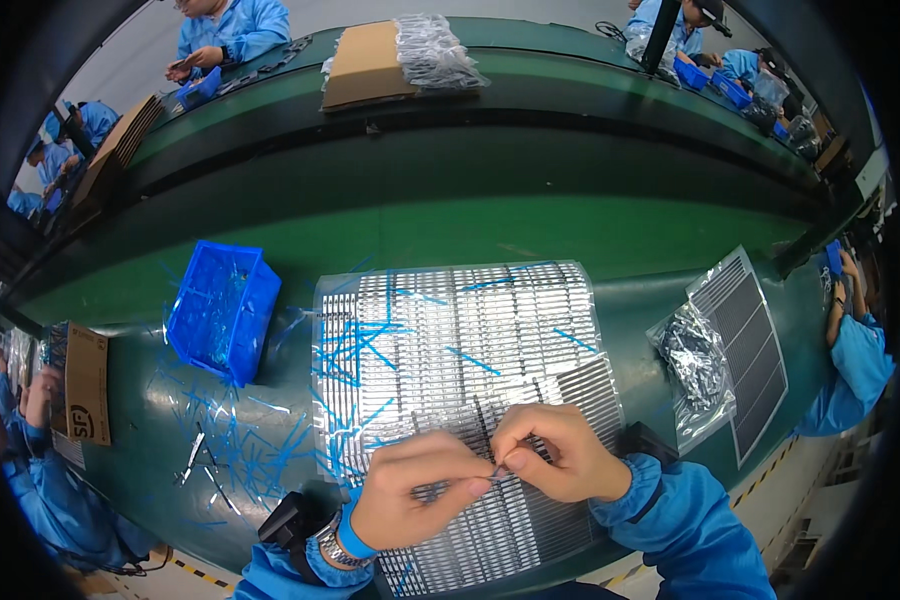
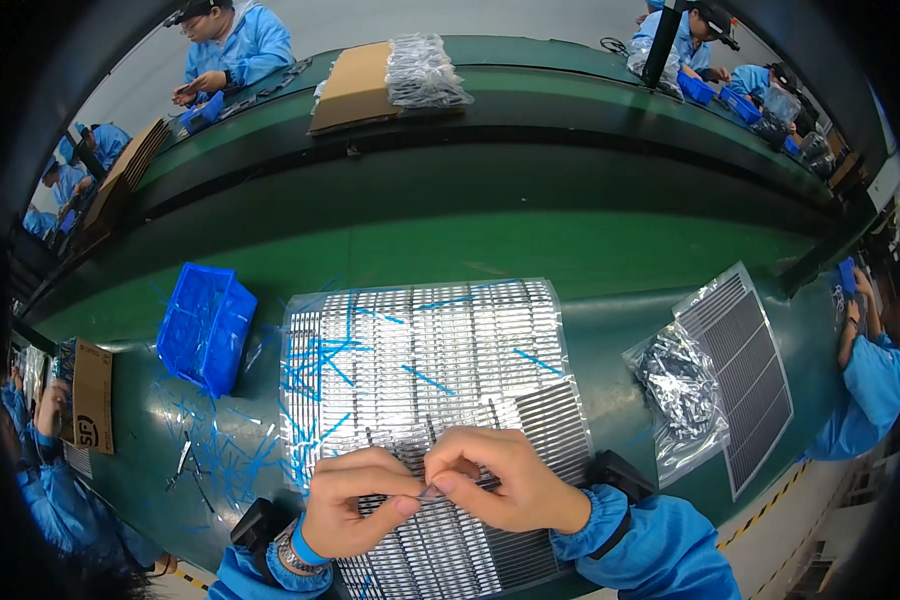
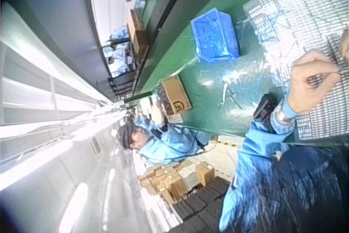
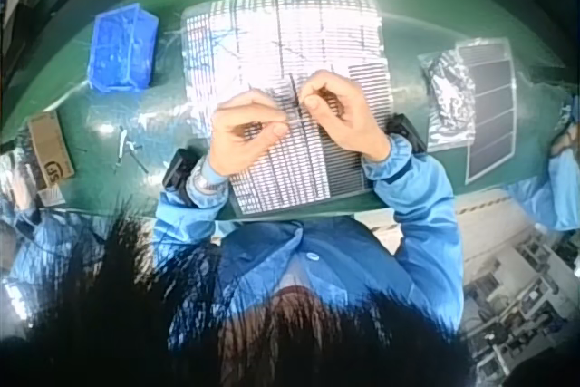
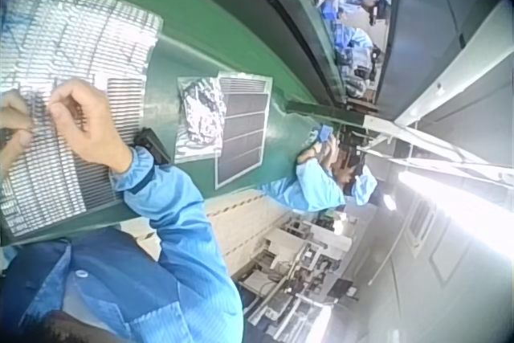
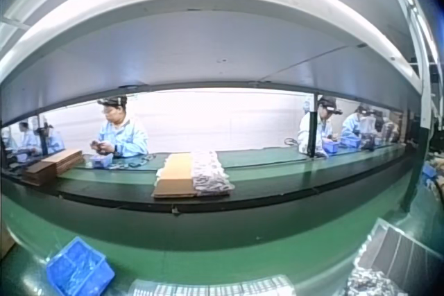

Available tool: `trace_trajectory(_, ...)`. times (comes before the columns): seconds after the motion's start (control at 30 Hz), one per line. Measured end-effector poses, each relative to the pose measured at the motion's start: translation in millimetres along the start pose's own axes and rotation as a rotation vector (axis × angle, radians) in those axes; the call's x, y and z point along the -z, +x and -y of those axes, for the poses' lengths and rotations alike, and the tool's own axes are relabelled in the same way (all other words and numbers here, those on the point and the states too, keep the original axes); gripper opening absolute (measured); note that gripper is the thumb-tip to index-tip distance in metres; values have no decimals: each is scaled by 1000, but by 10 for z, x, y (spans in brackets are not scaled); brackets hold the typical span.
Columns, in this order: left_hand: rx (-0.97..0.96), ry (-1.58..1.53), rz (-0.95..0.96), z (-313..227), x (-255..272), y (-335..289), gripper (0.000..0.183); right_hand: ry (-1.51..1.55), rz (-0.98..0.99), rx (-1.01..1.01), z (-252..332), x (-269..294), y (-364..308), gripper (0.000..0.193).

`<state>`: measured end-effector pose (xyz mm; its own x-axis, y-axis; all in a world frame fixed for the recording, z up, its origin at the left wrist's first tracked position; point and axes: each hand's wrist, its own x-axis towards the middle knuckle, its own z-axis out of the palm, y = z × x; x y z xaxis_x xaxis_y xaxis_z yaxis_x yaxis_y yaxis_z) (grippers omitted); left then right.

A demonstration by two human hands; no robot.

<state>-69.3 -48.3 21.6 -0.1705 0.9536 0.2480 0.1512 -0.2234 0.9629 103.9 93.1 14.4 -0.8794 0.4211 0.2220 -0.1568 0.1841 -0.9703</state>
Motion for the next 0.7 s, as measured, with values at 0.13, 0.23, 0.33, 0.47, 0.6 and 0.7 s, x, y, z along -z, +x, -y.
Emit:
trace_trajectory(0.13,1,-6,6,-14,6,-1,16,4,-7,-13,2,2,-5,6)
trace_trajectory(0.23,-21,1,-19,-6,14,6,16,-43,-32,-13,7,0,1,6)
trace_trajectory(0.33,-38,-71,-53,27,14,-2,15,-53,-67,-49,-4,-6,-14,8)
trace_trajectory(0.47,-9,-89,-30,64,44,-22,15,-66,-93,-61,-30,-13,-15,8)
trace_trajectory(0.6,-80,-151,-129,101,-16,-30,15,-99,-70,-56,7,-14,5,8)
trace_trajectory(0.7,-28,-203,-41,74,16,-28,13,-96,-35,-103,41,-15,6,7)
